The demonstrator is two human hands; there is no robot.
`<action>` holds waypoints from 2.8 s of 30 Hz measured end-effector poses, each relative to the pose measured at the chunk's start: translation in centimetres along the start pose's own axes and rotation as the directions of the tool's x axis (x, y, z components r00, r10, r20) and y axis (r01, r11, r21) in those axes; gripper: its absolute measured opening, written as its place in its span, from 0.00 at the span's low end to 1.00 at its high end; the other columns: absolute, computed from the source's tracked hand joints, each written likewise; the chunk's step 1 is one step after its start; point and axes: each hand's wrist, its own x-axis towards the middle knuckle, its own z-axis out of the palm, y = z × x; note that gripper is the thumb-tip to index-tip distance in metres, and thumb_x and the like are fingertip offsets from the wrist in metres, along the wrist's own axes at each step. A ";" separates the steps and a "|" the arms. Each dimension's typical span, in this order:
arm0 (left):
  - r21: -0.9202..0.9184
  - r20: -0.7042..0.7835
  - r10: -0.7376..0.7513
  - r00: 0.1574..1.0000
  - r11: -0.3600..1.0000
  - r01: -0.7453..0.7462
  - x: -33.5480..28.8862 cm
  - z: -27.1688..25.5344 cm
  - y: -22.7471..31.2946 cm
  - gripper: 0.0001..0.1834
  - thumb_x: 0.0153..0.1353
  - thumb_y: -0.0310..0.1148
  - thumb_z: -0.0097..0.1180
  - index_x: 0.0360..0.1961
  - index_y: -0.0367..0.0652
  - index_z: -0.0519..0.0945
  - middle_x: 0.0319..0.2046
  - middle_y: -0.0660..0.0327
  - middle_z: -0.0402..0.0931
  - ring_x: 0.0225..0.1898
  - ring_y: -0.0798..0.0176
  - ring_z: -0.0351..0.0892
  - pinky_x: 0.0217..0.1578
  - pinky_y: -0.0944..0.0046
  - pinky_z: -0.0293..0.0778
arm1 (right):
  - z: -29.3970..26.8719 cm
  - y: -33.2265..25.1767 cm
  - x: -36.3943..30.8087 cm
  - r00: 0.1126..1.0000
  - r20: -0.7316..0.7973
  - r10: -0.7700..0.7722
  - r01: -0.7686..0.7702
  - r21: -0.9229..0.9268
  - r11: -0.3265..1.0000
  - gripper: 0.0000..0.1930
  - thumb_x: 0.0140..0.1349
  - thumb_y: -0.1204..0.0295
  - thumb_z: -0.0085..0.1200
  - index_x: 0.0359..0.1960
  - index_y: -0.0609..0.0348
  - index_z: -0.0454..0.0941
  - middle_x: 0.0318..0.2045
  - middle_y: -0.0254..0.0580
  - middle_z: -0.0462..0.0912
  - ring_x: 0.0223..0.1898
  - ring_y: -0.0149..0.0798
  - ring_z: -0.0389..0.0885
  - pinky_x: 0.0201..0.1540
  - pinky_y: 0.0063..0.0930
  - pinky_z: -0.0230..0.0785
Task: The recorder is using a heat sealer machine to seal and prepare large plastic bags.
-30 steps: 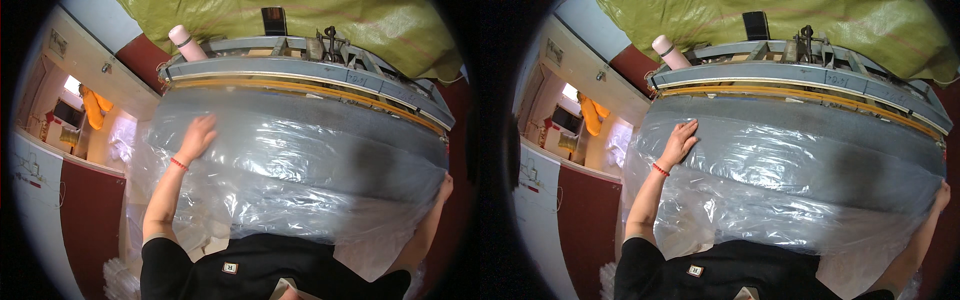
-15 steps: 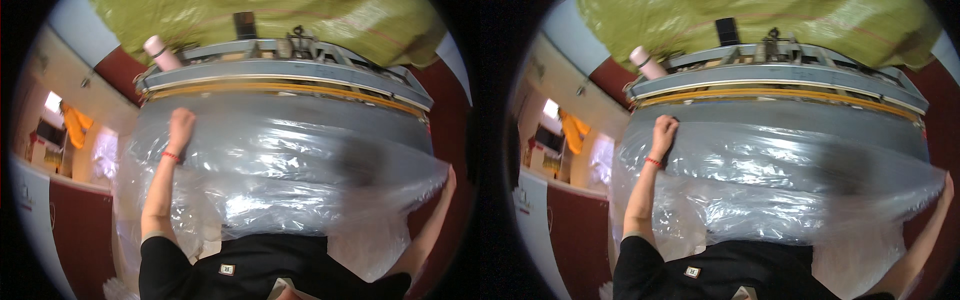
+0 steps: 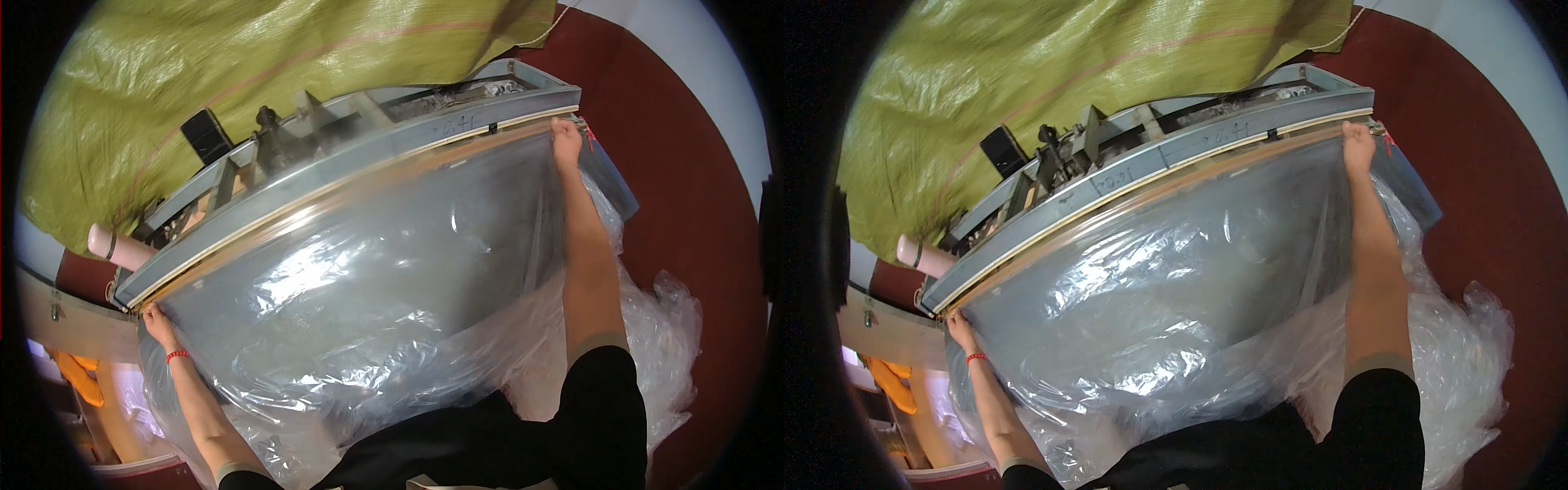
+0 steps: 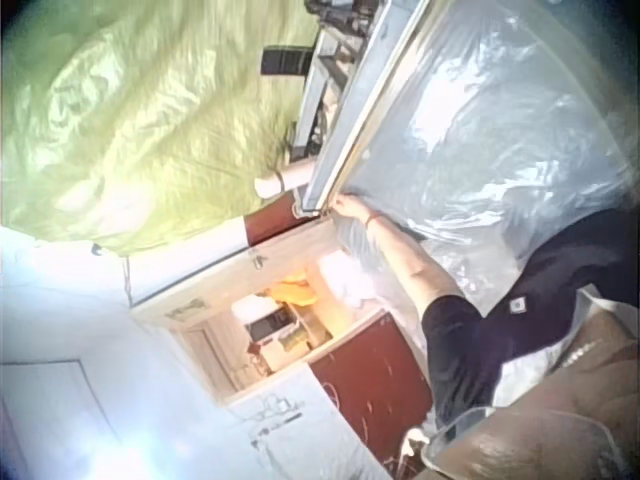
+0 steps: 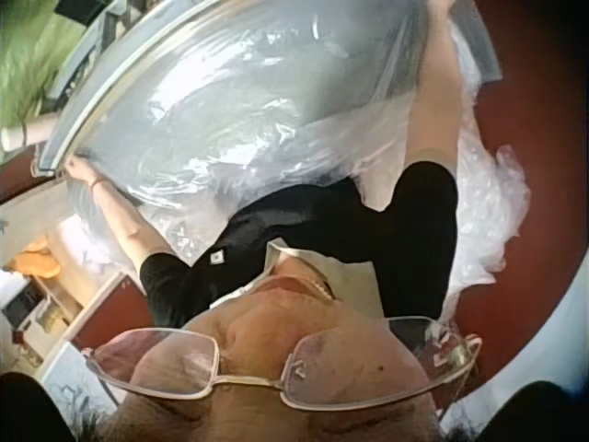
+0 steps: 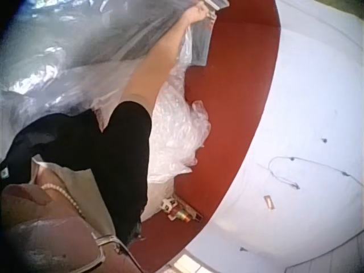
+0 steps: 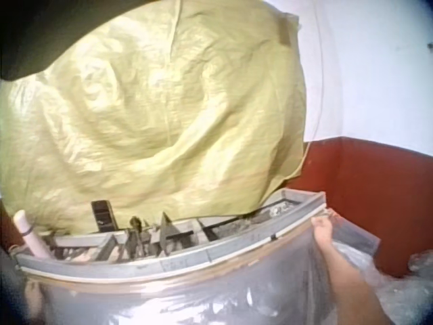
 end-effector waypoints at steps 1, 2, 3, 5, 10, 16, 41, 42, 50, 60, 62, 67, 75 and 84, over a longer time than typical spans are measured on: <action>-0.006 0.010 -0.001 1.000 1.000 0.001 0.1 0.5 -0.3 0.12 0.56 0.35 0.49 0.19 0.45 0.68 0.15 0.71 0.62 0.18 0.77 0.57 0.18 0.75 0.55 | 0.1 -0.1 0.1 1.000 -0.009 -0.001 0.001 -0.007 1.000 0.10 0.51 0.66 0.56 0.24 0.61 0.73 0.20 0.33 0.74 0.23 0.23 0.69 0.29 0.19 0.64; -0.030 0.029 0.018 0.999 0.999 -0.017 0.3 0.6 -0.6 0.12 0.56 0.36 0.50 0.18 0.45 0.68 0.15 0.72 0.62 0.17 0.77 0.56 0.17 0.75 0.54 | 0.2 -0.2 0.2 0.998 -0.055 -0.034 0.029 -0.091 0.995 0.10 0.50 0.66 0.56 0.24 0.61 0.73 0.20 0.33 0.75 0.23 0.25 0.70 0.29 0.20 0.64; -0.050 0.041 0.039 0.998 0.998 -0.037 0.5 0.4 -0.6 0.13 0.56 0.36 0.51 0.17 0.46 0.67 0.14 0.72 0.61 0.17 0.78 0.56 0.17 0.76 0.53 | 0.5 -0.2 0.2 0.993 -0.093 -0.068 0.051 -0.169 0.984 0.10 0.49 0.67 0.57 0.25 0.61 0.73 0.20 0.34 0.75 0.23 0.26 0.70 0.28 0.20 0.64; -0.039 0.004 0.044 0.999 0.998 -0.044 0.7 0.3 -0.9 0.13 0.55 0.36 0.52 0.16 0.46 0.67 0.14 0.73 0.61 0.16 0.77 0.55 0.15 0.75 0.53 | 1.0 -0.1 0.0 0.981 -0.140 -0.135 0.094 -0.263 0.960 0.10 0.50 0.67 0.56 0.25 0.60 0.73 0.19 0.35 0.74 0.22 0.27 0.71 0.26 0.21 0.64; 0.047 0.043 -0.036 0.998 0.998 0.034 -0.4 1.5 1.2 0.17 0.55 0.37 0.51 0.13 0.45 0.65 0.14 0.71 0.61 0.15 0.77 0.56 0.16 0.75 0.56 | -0.9 0.9 1.3 0.991 -0.133 0.018 -0.022 -0.028 0.999 0.05 0.54 0.71 0.48 0.29 0.60 0.69 0.17 0.38 0.72 0.17 0.32 0.72 0.18 0.24 0.65; -0.106 -0.147 -0.028 0.989 0.994 0.013 1.7 -0.9 -1.9 0.13 0.58 0.34 0.44 0.22 0.36 0.72 0.21 0.61 0.73 0.20 0.68 0.69 0.27 0.70 0.69 | -1.0 0.2 1.5 0.974 -0.185 -0.129 0.098 -0.165 0.981 0.14 0.59 0.62 0.45 0.26 0.62 0.71 0.21 0.37 0.72 0.23 0.29 0.69 0.27 0.24 0.63; -0.102 0.586 0.107 0.803 0.993 -0.058 -16.8 -5.8 21.0 0.09 0.63 0.35 0.42 0.28 0.43 0.65 0.19 0.70 0.63 0.21 0.78 0.61 0.22 0.77 0.60 | 0.7 -25.2 -21.9 0.826 0.463 -0.321 0.407 -0.095 0.909 0.12 0.56 0.72 0.48 0.43 0.57 0.73 0.42 0.41 0.74 0.45 0.36 0.71 0.47 0.27 0.63; -0.108 0.603 0.106 0.791 0.993 -0.051 -17.0 -6.7 21.2 0.07 0.62 0.33 0.42 0.30 0.42 0.67 0.20 0.70 0.63 0.23 0.78 0.61 0.24 0.76 0.61 | 3.9 -28.5 -26.0 0.712 0.621 -0.327 0.444 -0.037 0.895 0.13 0.55 0.72 0.50 0.43 0.57 0.73 0.43 0.40 0.73 0.47 0.35 0.70 0.50 0.25 0.60; 0.132 0.507 0.409 0.759 0.833 -0.537 -17.9 -7.7 24.5 0.10 0.51 0.30 0.53 0.33 0.38 0.69 0.30 0.61 0.71 0.36 0.64 0.69 0.37 0.64 0.65 | 20.2 -34.6 -44.4 0.131 0.894 -0.428 0.023 0.429 0.903 0.15 0.50 0.67 0.57 0.37 0.63 0.73 0.34 0.40 0.75 0.38 0.34 0.73 0.41 0.25 0.65; 0.383 0.545 0.512 0.664 0.552 -0.740 -20.7 -7.1 16.8 0.04 0.45 0.25 0.55 0.24 0.40 0.73 0.26 0.60 0.70 0.29 0.57 0.68 0.30 0.62 0.63 | 16.1 -23.1 -35.8 0.448 0.870 -0.207 -0.127 0.291 0.948 0.06 0.50 0.72 0.58 0.24 0.62 0.77 0.19 0.28 0.76 0.22 0.18 0.68 0.26 0.13 0.61; 0.253 0.573 0.437 0.693 0.710 -0.657 -22.1 -4.0 18.2 0.03 0.48 0.25 0.53 0.25 0.40 0.72 0.26 0.61 0.70 0.26 0.61 0.68 0.28 0.65 0.64 | 14.4 -21.7 -33.7 0.510 0.838 -0.194 -0.087 0.275 0.958 0.06 0.50 0.72 0.58 0.24 0.62 0.77 0.20 0.28 0.76 0.23 0.19 0.68 0.26 0.13 0.61; -0.123 0.813 0.130 0.567 0.991 -0.051 -24.3 1.6 22.0 0.10 0.54 0.28 0.51 0.37 0.39 0.69 0.29 0.66 0.71 0.21 0.78 0.66 0.20 0.76 0.65 | 10.0 -18.7 -27.8 0.667 0.729 -0.151 -0.015 0.216 0.976 0.05 0.51 0.73 0.57 0.25 0.62 0.77 0.21 0.28 0.76 0.24 0.19 0.69 0.28 0.13 0.62; 0.099 0.926 -0.053 -0.374 0.990 0.103 -25.8 -3.6 24.8 0.12 0.52 0.28 0.55 0.38 0.39 0.73 0.24 0.64 0.76 0.24 0.74 0.73 0.24 0.72 0.68 | -1.0 -12.2 -16.0 0.816 0.561 -0.138 0.257 -0.139 0.956 0.07 0.53 0.71 0.55 0.25 0.62 0.77 0.20 0.24 0.72 0.25 0.18 0.65 0.29 0.12 0.59; 0.443 0.490 0.628 0.605 0.418 -0.793 -17.0 -7.9 32.1 0.26 0.39 0.22 0.59 0.44 0.39 0.69 0.46 0.53 0.67 0.50 0.51 0.63 0.48 0.56 0.63 | -7.7 -6.6 -11.4 0.884 0.449 -0.130 0.252 -0.225 0.941 0.08 0.55 0.71 0.54 0.26 0.65 0.74 0.22 0.25 0.71 0.27 0.20 0.66 0.32 0.12 0.59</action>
